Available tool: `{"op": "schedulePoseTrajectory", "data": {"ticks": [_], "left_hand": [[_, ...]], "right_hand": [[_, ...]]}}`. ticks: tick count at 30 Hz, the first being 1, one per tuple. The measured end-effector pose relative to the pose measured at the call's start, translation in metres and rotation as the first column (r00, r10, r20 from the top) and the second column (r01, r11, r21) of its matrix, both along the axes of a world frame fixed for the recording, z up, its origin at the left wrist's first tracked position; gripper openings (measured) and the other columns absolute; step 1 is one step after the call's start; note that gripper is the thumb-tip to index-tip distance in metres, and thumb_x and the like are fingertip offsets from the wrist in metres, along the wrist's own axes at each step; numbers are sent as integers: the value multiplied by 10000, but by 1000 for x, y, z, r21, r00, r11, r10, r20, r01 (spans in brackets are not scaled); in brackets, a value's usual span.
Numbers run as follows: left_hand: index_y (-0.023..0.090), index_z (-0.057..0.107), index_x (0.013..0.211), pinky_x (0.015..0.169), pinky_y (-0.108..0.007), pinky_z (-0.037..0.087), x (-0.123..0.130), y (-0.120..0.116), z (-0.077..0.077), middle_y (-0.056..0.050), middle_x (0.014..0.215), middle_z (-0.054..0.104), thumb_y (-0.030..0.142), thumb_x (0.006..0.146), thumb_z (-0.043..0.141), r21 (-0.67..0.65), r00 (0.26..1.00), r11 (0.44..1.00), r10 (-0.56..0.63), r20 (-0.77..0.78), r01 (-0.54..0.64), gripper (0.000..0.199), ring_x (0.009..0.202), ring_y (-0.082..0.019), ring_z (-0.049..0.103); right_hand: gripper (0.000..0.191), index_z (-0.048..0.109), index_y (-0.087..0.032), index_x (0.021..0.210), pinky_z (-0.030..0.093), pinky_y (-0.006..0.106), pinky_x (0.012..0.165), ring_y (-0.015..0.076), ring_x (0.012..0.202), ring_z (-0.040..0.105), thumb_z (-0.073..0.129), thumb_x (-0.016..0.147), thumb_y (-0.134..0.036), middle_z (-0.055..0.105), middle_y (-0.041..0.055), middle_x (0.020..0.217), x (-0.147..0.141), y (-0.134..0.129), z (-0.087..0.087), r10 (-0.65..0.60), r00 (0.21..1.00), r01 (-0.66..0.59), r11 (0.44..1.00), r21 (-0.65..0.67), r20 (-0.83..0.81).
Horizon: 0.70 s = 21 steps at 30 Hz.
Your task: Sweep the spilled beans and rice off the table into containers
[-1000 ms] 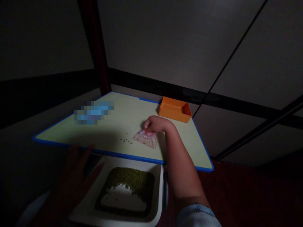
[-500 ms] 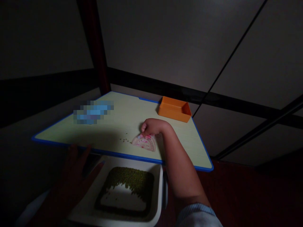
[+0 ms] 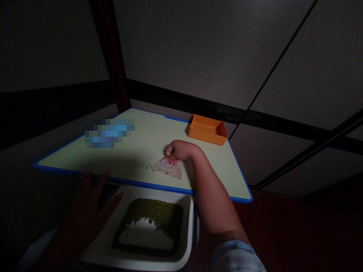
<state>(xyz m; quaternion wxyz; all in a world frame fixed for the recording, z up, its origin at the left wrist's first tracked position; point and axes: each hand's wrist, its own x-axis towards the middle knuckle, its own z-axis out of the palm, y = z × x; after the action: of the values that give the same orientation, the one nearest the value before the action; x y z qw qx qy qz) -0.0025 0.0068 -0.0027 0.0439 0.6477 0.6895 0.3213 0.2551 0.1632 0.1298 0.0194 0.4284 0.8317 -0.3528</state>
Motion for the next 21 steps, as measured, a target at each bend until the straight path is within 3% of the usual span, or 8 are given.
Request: {"op": "schedulePoseTrajectory", "data": {"ticks": [5,12,21], "left_hand": [[-47,458,1439,1222,-585,176,4,0,8,-356,1634,152,624,854,338,-34,998,999,20,56,-19,899,1544,-405,95],[-21,458,1451,1228,-554,188,6,-2,15,-337,1643,152,571,852,391,-52,996,998,34,80,-30,845,1546,-384,103],[-63,469,1432,1220,-580,181,7,-1,20,-362,1632,147,541,823,421,-73,993,997,36,111,-28,858,1542,-411,102]], "right_hand": [[236,606,-153,612,283,239,575,66,500,384,693,797,-270,465,-83,486,6,2,1,70,993,-77,994,-76,-91],[214,612,-157,619,285,239,574,72,495,388,680,797,-254,465,-83,481,0,0,-1,86,996,-89,992,-88,-37],[188,617,-160,612,294,244,550,77,469,405,666,785,-217,475,-73,458,3,-3,4,-52,994,55,998,-26,100]]}}
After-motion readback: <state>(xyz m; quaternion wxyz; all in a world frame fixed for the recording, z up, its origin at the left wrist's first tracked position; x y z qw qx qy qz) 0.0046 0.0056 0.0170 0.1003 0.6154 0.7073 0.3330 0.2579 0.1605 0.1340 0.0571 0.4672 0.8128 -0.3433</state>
